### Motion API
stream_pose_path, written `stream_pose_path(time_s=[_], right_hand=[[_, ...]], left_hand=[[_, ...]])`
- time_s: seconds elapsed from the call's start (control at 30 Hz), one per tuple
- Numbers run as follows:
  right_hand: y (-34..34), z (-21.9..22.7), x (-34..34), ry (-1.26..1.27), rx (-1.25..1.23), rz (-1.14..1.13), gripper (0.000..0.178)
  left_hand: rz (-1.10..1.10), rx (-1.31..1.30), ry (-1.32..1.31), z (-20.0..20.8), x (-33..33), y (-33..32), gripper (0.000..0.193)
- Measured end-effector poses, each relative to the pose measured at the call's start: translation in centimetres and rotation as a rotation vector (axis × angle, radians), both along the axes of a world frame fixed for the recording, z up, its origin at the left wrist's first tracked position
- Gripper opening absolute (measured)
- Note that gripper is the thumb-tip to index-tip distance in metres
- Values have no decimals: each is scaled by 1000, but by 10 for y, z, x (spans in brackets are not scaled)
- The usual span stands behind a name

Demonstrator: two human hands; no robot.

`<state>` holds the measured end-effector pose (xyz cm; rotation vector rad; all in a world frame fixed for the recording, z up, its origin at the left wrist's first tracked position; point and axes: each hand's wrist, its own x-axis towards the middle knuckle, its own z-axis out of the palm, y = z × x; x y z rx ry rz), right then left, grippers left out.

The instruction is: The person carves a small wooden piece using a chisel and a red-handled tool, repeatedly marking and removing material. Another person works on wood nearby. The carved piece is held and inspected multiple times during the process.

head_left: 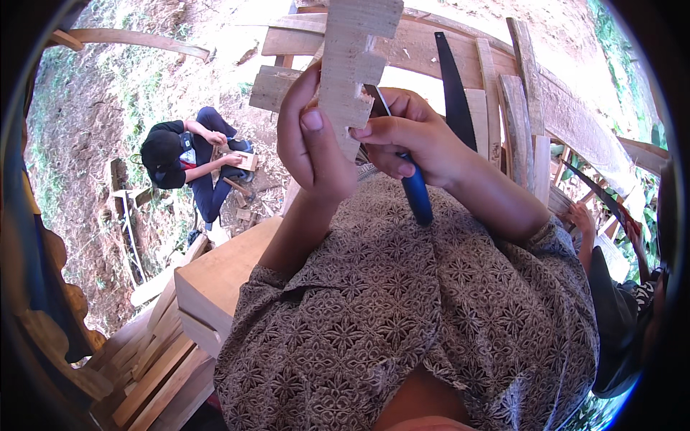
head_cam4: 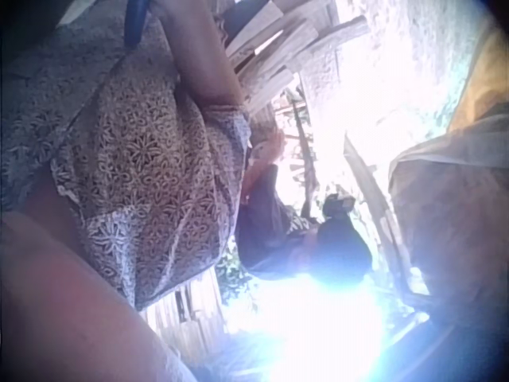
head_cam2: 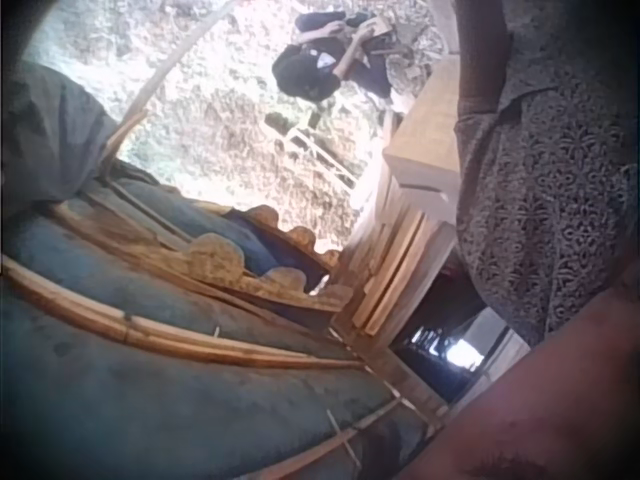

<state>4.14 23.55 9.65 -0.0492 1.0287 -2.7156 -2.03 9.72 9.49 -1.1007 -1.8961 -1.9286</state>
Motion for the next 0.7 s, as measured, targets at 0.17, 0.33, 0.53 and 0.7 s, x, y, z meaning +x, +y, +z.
stream_pose_path(time_s=[0.17, 0.33, 0.53, 0.7], right_hand=[[13, -5, 1, 85, 110, 0, 10], [13, -5, -5, 208, 242, 9, 14], [0, -13, -9, 182, 318, 4, 18], [2, -22, -15, 169, 272, 20, 21]], left_hand=[[-69, 6, -303, -2, 0, 1, 57], [-164, 125, -895, -2, 12, -2, 55], [-350, 156, -1270, 14, 10, -16, 51], [-283, 172, -1240, 4, 7, -20, 47]])
